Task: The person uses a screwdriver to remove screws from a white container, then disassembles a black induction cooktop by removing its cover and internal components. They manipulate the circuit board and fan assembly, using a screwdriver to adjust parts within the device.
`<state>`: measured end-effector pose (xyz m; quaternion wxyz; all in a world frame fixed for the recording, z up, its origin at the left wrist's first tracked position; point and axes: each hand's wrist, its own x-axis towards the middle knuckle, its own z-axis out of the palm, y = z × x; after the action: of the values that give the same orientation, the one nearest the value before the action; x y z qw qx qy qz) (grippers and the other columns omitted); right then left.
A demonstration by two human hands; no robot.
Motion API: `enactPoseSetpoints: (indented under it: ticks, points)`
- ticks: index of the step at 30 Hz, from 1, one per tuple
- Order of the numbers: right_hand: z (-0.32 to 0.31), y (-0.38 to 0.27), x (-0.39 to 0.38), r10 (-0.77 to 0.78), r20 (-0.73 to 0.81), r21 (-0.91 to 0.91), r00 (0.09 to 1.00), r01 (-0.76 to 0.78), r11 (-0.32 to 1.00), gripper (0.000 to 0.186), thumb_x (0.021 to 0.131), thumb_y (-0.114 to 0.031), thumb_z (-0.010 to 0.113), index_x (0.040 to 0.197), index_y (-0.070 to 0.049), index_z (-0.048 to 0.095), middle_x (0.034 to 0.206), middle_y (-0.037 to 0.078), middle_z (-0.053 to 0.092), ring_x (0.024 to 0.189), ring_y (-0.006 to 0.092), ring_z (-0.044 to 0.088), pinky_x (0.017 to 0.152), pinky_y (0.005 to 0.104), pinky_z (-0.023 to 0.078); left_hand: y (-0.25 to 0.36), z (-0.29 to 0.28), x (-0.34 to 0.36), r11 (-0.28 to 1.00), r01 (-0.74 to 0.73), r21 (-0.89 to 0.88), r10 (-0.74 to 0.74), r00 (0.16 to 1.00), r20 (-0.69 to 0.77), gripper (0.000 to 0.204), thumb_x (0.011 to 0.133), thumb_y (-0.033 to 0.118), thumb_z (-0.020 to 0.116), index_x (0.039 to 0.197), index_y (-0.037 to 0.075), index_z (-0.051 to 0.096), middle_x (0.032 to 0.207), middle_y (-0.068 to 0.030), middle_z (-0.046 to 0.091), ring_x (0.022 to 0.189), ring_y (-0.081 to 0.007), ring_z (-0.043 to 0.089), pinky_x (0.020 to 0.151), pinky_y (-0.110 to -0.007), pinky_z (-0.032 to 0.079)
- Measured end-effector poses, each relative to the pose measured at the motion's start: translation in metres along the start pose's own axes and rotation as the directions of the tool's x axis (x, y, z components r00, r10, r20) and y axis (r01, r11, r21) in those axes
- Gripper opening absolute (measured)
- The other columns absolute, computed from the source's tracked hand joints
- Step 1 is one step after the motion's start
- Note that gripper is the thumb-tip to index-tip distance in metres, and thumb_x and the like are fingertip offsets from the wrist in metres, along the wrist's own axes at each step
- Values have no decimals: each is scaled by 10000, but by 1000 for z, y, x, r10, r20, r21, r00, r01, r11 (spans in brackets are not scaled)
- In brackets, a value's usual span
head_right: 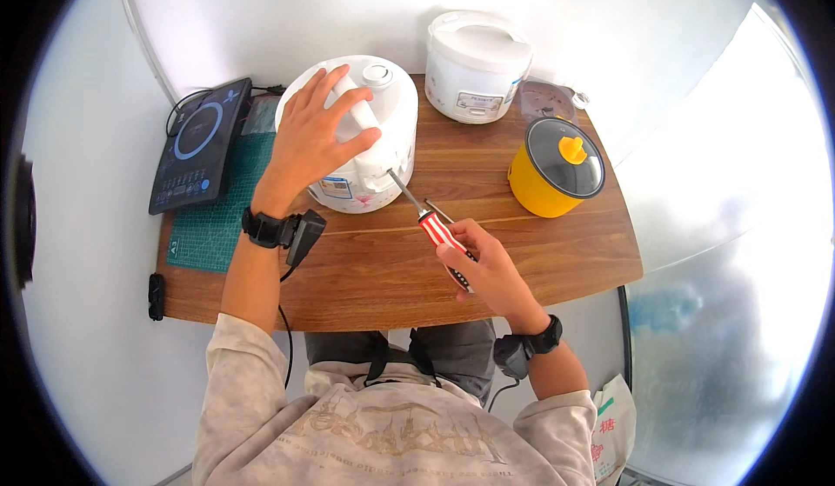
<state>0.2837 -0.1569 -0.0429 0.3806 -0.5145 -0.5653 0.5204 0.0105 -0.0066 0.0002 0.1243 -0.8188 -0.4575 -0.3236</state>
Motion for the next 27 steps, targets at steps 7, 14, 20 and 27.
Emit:
enactPoseSetpoints:
  ticks: [7,14,20,27]
  points:
    - [43,-8,-17,-516,-201,-847,833,117,518,317,916,-165,714,1173,-58,562,1057,135,576,819,351,676,652,403,547,-2,3,-1,1000,11,3,-11,1000,-11,471,899,528,679,1267,235,678,1548,-135,464,1469,-402,368,1179,-540,312]
    - [18,-19,-3,-436,-142,-685,889,230,691,248,904,-109,720,1089,-53,565,891,118,664,721,268,697,566,329,527,-5,0,-3,1000,-2,-18,2,1000,-24,505,863,540,718,1256,224,707,1525,-131,489,1443,-418,402,1149,-575,353]
    - [-4,1,5,234,238,582,943,-331,743,184,1051,-242,569,1108,-67,576,883,61,711,663,135,688,528,239,480,-1,2,-1,1000,-4,-31,4,1000,-11,463,893,509,695,1258,224,684,1550,-122,463,1462,-410,377,1176,-541,326]
    - [15,-15,-2,25,-41,-136,999,-30,990,235,1025,-238,602,1156,-53,540,993,99,684,698,198,689,522,290,493,-1,-5,-2,1000,-8,-19,8,1000,-3,447,895,506,696,1242,223,687,1542,-138,467,1454,-423,384,1170,-548,331]
